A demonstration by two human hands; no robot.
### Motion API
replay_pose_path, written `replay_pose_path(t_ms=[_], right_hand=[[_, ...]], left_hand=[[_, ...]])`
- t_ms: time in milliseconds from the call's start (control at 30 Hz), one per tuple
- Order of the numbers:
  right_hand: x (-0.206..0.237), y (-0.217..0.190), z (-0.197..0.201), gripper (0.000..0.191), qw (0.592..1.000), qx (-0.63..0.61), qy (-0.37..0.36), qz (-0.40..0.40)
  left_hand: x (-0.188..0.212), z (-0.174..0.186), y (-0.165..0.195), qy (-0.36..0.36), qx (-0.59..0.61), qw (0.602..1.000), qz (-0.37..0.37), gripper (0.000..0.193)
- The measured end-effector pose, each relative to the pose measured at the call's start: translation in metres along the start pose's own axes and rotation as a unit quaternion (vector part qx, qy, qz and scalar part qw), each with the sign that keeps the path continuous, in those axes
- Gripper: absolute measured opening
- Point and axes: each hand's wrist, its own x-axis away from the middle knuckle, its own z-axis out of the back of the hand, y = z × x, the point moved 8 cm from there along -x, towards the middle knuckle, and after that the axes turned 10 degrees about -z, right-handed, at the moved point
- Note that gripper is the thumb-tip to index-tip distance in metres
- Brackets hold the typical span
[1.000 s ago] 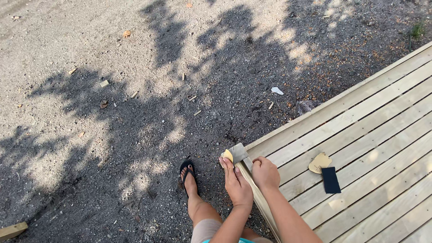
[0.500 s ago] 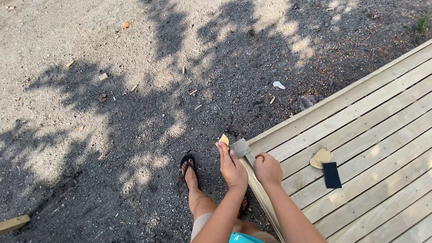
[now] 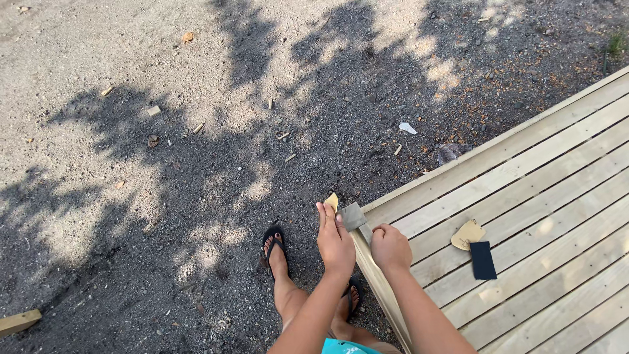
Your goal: The person sands the edges and surfaces of unfinished wooden furniture frames outdoors, holding sandpaper sheets by hand and rubbing them along the wood rails and corners. They reposition around the structure and work on different rails and joints, steadying the frame with one hand while sanding with the other.
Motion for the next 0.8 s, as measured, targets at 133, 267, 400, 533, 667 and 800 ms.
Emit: replay_pose_path(t_ms=[133, 267, 400, 533, 667, 800], right_hand=[[-0.002, 0.000, -0.001, 0.038, 1.000, -0.001, -0.005, -0.008], [-0.002, 0.001, -0.001, 0.039, 1.000, -0.002, -0.012, -0.011], [0.000, 0.000, 0.001, 0.039, 1.000, -0.008, -0.017, -0.010], [0.001, 0.003, 0.000, 0.038, 0.999, -0.006, -0.020, -0.028], [0.003, 0.004, 0.000, 0.038, 0.999, -0.009, -0.023, -0.028], [0.006, 0.006, 0.003, 0.038, 0.999, -0.008, -0.013, -0.029]], left_hand=[[0.020, 0.011, 0.025, 0.042, 0.002, 0.992, -0.116, 0.049], [-0.024, 0.017, 0.030, -0.005, -0.049, 0.996, -0.081, 0.040], [-0.042, -0.003, -0.001, -0.315, -0.177, 0.932, 0.023, 0.041], [-0.039, 0.001, 0.021, -0.243, -0.185, 0.940, -0.151, 0.043], [-0.033, -0.023, 0.024, -0.285, -0.202, 0.920, -0.178, 0.046], [-0.028, -0.031, 0.034, -0.275, -0.259, 0.885, -0.271, 0.051]])
